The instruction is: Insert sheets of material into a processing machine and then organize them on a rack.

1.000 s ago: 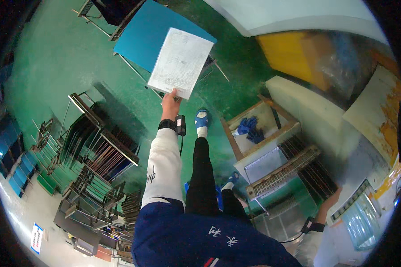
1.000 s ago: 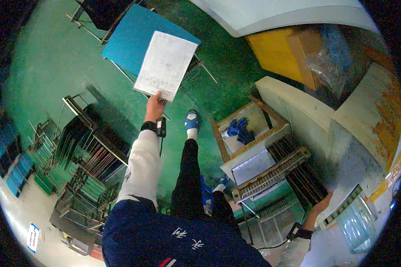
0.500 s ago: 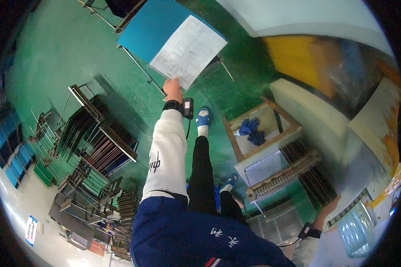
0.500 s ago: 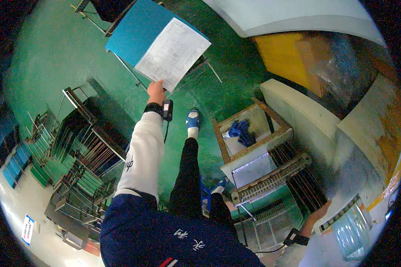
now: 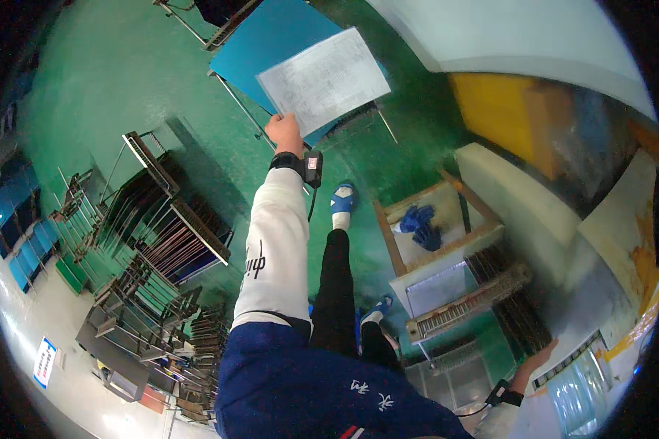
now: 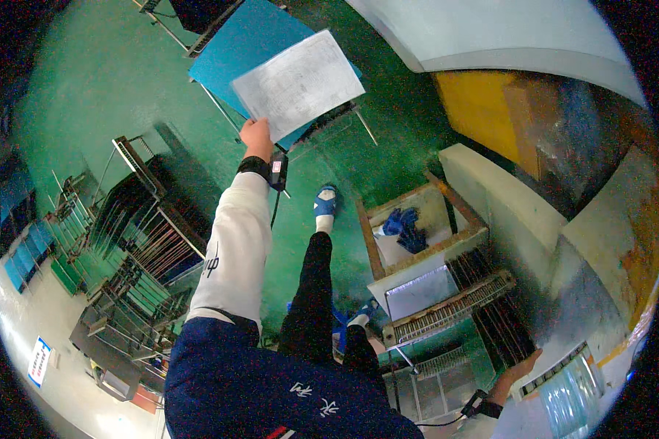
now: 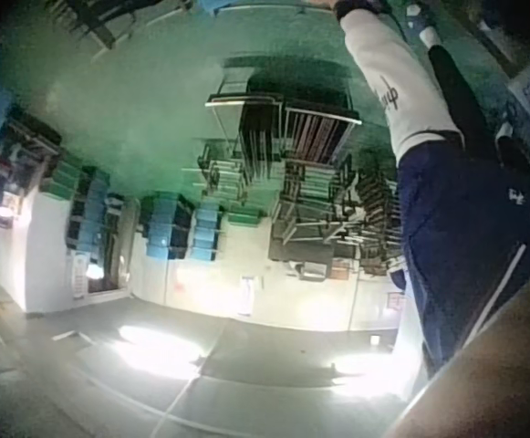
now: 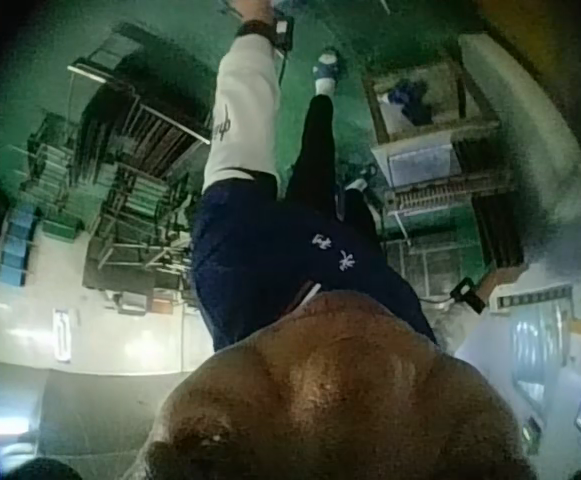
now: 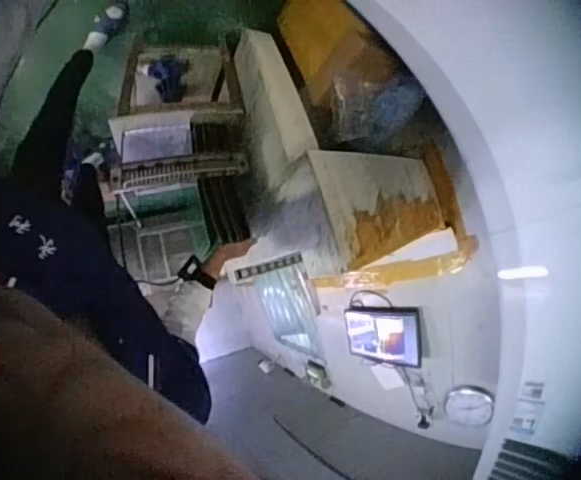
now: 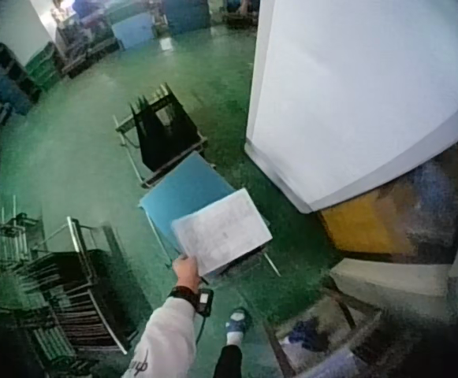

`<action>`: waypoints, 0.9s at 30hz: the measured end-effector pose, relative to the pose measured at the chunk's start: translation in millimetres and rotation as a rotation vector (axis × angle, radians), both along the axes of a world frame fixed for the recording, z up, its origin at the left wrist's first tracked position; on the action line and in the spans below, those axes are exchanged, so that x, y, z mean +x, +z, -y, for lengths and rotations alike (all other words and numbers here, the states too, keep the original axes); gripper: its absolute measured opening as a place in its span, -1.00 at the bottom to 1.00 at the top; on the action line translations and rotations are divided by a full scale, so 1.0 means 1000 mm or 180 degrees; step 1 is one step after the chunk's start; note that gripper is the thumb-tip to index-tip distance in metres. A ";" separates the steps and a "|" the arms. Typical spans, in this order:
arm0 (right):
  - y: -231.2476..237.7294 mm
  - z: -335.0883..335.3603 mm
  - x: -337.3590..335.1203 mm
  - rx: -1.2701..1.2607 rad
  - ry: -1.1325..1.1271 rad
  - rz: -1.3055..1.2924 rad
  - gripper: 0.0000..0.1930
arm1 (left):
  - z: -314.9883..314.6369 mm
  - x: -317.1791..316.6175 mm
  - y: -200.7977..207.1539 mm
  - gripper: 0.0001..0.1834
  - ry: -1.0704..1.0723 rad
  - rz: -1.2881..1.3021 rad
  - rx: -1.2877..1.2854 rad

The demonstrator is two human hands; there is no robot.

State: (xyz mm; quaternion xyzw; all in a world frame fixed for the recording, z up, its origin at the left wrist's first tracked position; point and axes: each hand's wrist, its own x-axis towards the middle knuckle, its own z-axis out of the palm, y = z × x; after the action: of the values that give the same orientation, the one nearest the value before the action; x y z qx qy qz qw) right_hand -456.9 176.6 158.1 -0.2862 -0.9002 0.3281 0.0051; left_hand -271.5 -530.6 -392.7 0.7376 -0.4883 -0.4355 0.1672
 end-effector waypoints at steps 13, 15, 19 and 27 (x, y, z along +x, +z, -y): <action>0.002 -0.025 -0.002 -0.0231 -0.0226 0.0214 -0.45 | 0.091 -0.016 0.048 -0.77 0.0610 -0.0671 0.0119; 0.006 -0.029 0.001 -0.0367 -0.0168 0.0300 -0.44 | 0.092 -0.019 0.052 -0.77 0.0603 -0.0506 -0.0015; 0.003 -0.040 0.002 0.0149 -0.0299 -0.0091 -0.42 | 0.089 -0.014 0.039 -0.76 0.0675 -0.0762 -0.0066; -0.003 -0.019 -0.003 -0.0449 -0.0231 0.0225 -0.43 | -0.037 0.071 -0.004 -0.78 -0.0670 -0.1223 0.0398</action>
State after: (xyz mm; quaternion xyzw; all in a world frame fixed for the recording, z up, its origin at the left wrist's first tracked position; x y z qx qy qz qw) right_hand -460.2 196.0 155.0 -0.3298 -0.8635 0.3800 -0.0350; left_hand -201.0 -493.6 -397.0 0.5950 -0.4937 -0.6124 0.1647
